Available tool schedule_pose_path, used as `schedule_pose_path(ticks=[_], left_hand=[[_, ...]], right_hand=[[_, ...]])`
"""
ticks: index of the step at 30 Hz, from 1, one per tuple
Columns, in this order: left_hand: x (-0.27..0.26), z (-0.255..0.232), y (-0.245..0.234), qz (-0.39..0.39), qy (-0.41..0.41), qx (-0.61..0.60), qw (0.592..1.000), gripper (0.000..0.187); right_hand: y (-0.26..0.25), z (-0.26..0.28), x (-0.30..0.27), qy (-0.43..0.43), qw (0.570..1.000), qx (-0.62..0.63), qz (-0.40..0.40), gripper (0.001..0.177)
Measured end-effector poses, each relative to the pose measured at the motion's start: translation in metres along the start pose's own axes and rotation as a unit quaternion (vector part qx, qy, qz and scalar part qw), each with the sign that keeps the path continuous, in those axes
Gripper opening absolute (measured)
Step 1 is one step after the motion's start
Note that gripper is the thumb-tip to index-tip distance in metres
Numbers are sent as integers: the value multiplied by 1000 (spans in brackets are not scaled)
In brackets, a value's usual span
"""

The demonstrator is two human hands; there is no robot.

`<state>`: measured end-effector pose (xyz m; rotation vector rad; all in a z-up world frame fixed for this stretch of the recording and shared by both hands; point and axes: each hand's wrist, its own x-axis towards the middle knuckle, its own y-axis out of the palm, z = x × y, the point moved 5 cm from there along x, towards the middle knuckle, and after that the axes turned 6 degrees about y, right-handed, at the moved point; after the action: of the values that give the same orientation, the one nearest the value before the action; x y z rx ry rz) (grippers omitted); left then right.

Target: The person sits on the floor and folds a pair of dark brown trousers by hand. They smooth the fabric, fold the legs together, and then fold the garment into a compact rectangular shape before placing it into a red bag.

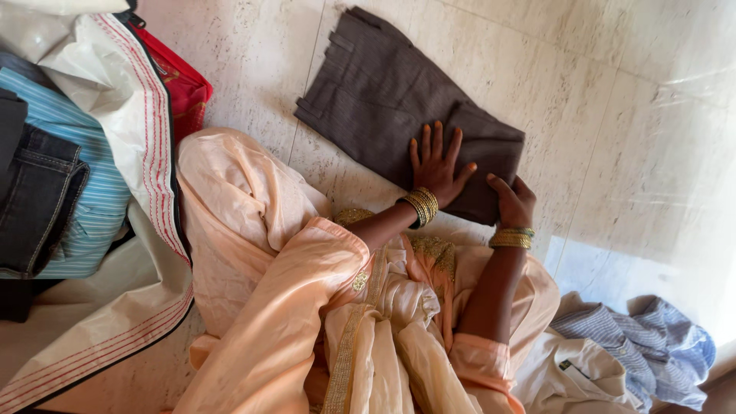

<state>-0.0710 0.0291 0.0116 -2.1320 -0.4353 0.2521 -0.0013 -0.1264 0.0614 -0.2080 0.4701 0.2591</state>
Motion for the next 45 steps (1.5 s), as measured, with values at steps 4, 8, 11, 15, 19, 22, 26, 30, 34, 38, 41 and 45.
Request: schedule_pose_path(ticks=[4,8,11,15,19,22,26,30,34,38,41,45], left_hand=[[15,-26,11,229,-63,-370,898,96],[48,38,-54,187,-50,-634,749,101],[62,94,-85,154,-97,-539,822,97],[62,90,-88,46,-88,-277,956,72],[66,86,-84,-17,-48,-158,986,63],[67,98,-73,15,-77,-131,988,60],[66,77,-86,-53,-21,-79,995,65],[11,46,-106,-118,-42,59,990,68],[-13,85,-91,2,-29,57,998,71],[4,112,-93,-29,37,77,996,49],[-12,90,-106,-130,10,133,983,49],[-29,69,-94,-34,-12,128,991,59]], right_hand=[[13,89,-51,-126,991,-30,-15,40],[70,111,-78,-136,988,-73,16,50],[95,104,-68,-214,971,-106,17,52],[108,66,-42,-306,894,-318,-77,62],[142,16,-20,-247,791,-552,-95,72],[150,5,-6,-193,785,-582,-94,73],[150,12,10,-175,779,-589,-124,74],[150,19,2,-139,805,-549,-179,78],[135,20,-42,-88,823,-545,-135,78],[97,-1,-91,-17,859,-506,-75,54],[93,-2,-95,-142,856,-488,-94,39],[137,8,-65,-356,766,-535,-32,51]])
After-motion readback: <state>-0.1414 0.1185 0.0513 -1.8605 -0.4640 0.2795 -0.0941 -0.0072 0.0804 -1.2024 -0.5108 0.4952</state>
